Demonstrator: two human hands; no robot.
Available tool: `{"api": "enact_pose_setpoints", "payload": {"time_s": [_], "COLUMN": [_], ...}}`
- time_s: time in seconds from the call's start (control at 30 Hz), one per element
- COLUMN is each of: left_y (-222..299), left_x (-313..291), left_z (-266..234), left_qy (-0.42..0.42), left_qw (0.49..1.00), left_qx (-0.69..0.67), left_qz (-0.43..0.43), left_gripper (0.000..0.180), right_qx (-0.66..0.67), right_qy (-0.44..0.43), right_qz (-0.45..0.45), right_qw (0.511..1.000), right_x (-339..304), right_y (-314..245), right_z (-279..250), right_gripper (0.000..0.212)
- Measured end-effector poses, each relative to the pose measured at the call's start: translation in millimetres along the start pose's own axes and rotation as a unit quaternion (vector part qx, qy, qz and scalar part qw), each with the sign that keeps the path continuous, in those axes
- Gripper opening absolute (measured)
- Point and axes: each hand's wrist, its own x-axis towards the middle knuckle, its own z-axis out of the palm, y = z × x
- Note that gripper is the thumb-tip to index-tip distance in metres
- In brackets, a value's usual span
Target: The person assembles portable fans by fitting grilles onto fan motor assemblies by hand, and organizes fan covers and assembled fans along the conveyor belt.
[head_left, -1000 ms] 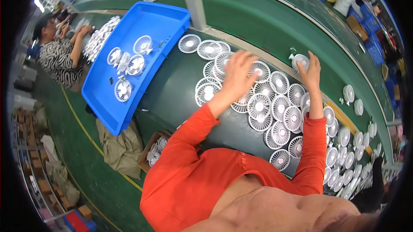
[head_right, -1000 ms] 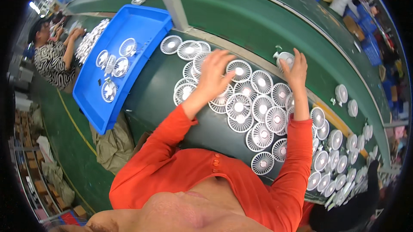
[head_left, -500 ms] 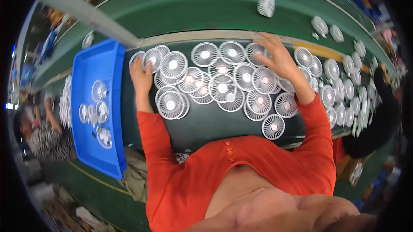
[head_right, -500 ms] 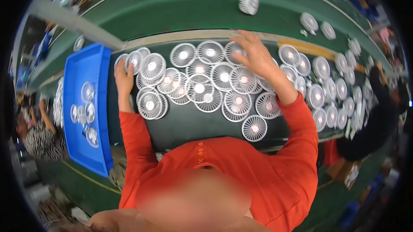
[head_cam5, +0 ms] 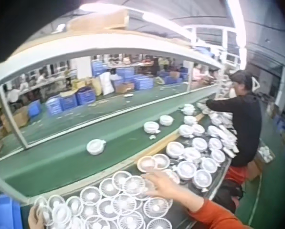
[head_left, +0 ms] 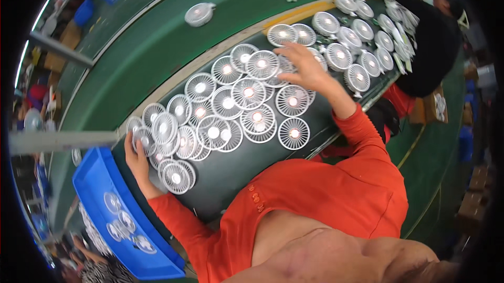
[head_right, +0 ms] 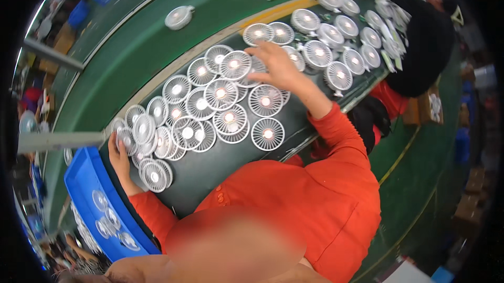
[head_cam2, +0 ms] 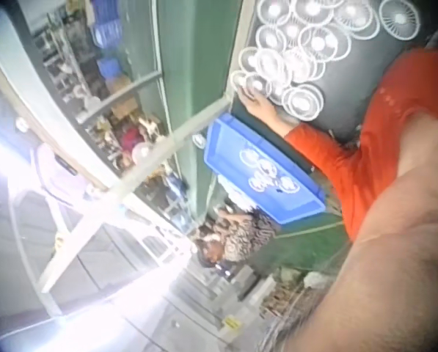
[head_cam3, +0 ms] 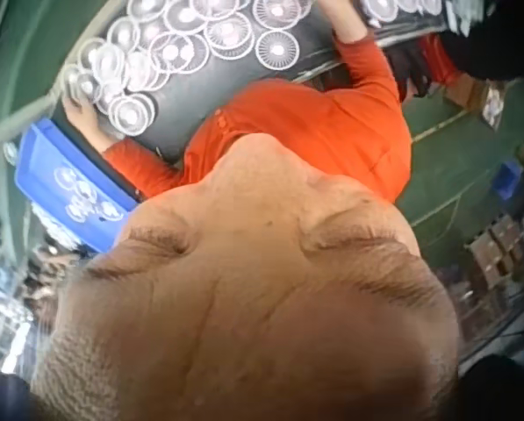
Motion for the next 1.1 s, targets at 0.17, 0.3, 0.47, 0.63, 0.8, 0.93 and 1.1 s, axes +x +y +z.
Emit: {"api": "enact_pose_setpoints", "payload": {"time_s": [0.17,0.3,0.47,0.63,0.8,0.93,1.1], "left_y": [37,86,132,159,170,179,192], "left_x": [-20,-47,-64,-77,-73,-67,-62], "left_z": [8,11,32,34,42,55,66], "left_qy": [0.061,0.071,0.06,0.072,0.076,0.066,0.065], "left_qw": [0.997,0.994,0.982,0.972,0.969,0.967,0.962], "left_qx": [0.053,0.068,0.133,0.174,0.165,0.17,0.18], "left_qz": [0.008,0.037,0.116,0.142,0.165,0.176,0.194], "left_gripper": [0.04,0.036,0.031,0.028,0.028,0.027,0.026], "right_qx": [-0.053,-0.032,0.096,-0.02,-0.148,-0.154,-0.025], "right_qy": [0.044,0.061,0.048,0.181,0.093,0.035,0.024], "right_qz": [0.013,-0.009,-0.034,0.06,0.291,0.266,0.211], "right_qw": [0.998,0.998,0.994,0.981,0.941,0.951,0.977], "right_x": [-21,-11,-6,-10,-43,-46,-40], "right_y": [-3,-3,0,74,164,207,250], "right_z": [33,43,31,-29,-90,-87,-89], "right_gripper": [0.07,0.066,0.053,0.054,0.058,0.071,0.055]}}
